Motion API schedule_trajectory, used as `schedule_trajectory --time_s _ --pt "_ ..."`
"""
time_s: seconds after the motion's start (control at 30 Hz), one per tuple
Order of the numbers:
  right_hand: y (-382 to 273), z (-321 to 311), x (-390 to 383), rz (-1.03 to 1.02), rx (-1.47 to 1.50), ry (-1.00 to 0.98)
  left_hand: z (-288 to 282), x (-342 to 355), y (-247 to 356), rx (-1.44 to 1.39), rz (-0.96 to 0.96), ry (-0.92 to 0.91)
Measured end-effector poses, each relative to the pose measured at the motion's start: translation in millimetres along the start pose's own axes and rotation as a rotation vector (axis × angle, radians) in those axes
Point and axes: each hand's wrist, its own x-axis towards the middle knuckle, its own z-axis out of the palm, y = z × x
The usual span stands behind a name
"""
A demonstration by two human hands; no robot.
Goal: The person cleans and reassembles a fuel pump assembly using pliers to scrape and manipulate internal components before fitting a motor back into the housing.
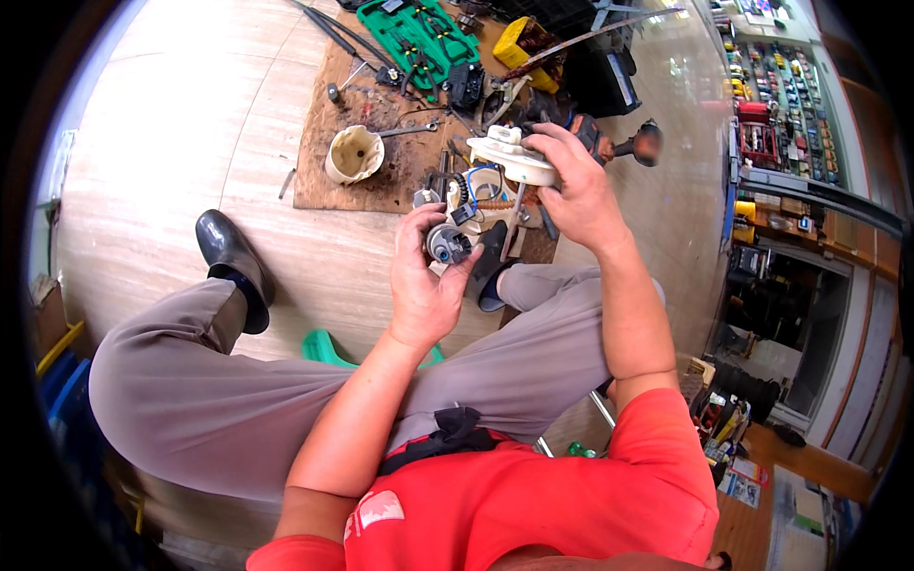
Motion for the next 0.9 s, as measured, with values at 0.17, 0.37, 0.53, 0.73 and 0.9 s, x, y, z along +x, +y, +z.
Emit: schedule_trajectory --time_s 0.17,0.37,0.53,0.73,0.9 --pt "1.5 0.0 0.5 -0.008 -0.01 -0.007 1.3 1.6 14.4 -0.024 -0.137 0.007" --pt "1.3 0.6 1.4 0.002 -0.012 -0.009 -1.2 0.5 12.1 -0.059 -0.158 0.006" --pt "0.1 0.1 1.8 0.003 -0.005 -0.016 -3.5 1.0 11.1 -0.047 -0.184 -0.039" --pt "0.9 1.7 1.1 -0.004 -0.013 -0.011 -1.9 -3.3 4.2 -0.044 -0.159 -0.024" --pt "0.7 2.5 1.7 0.013 -0.016 -0.024 -4.8 -2.8 9.8 -0.055 -0.205 -0.027"
